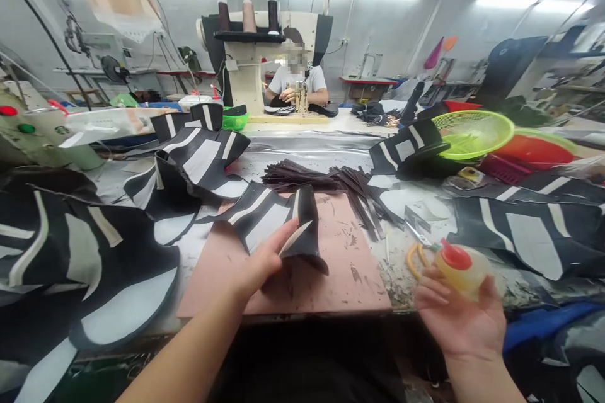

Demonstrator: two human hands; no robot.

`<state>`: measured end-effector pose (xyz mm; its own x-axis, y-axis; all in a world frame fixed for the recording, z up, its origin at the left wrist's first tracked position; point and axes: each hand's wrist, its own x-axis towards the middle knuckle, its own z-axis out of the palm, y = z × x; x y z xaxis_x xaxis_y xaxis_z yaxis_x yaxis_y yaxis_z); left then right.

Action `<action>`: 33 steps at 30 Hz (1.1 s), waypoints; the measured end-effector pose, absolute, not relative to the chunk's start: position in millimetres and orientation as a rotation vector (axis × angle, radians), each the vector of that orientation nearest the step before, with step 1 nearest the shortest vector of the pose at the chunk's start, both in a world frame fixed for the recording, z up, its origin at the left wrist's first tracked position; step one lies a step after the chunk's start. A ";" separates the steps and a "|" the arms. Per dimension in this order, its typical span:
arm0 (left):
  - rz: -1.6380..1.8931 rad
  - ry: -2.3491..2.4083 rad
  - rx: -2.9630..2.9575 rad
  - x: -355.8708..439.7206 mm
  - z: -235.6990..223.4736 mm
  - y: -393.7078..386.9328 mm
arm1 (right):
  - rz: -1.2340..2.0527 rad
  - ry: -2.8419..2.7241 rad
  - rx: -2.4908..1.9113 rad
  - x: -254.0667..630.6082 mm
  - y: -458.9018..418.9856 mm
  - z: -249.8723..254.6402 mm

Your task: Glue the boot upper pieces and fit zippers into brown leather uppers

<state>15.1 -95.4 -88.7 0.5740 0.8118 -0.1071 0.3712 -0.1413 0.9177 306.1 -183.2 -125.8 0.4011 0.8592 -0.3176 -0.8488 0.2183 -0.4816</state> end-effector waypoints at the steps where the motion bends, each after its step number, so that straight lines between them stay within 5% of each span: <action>1: 0.450 1.015 1.856 12.3 -84.0 -99.2 | 1.152 -0.034 -0.666 313.0 -186.3 -127.4; 8: 0.093 1.108 2.493 9.5 -102.8 -139.9 | 1.028 -0.004 -0.765 329.4 -193.1 -135.7; 17: -0.229 1.002 2.595 70.5 -133.0 -141.7 | 1.074 -0.081 -0.684 317.6 -180.4 -129.9; 28: -0.244 0.545 2.727 57.3 -120.1 -110.0 | 0.962 -0.056 -0.732 333.9 -194.2 -127.7; 33: -0.262 0.857 2.696 87.5 -116.8 -126.1 | 0.943 -0.020 -0.727 332.6 -196.0 -124.7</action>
<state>87.5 -126.1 -116.8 0.8056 0.5321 -0.2603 0.5867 -0.7774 0.2267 332.6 -196.0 -124.7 0.6056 0.7417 -0.2882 -0.7286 0.3713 -0.5756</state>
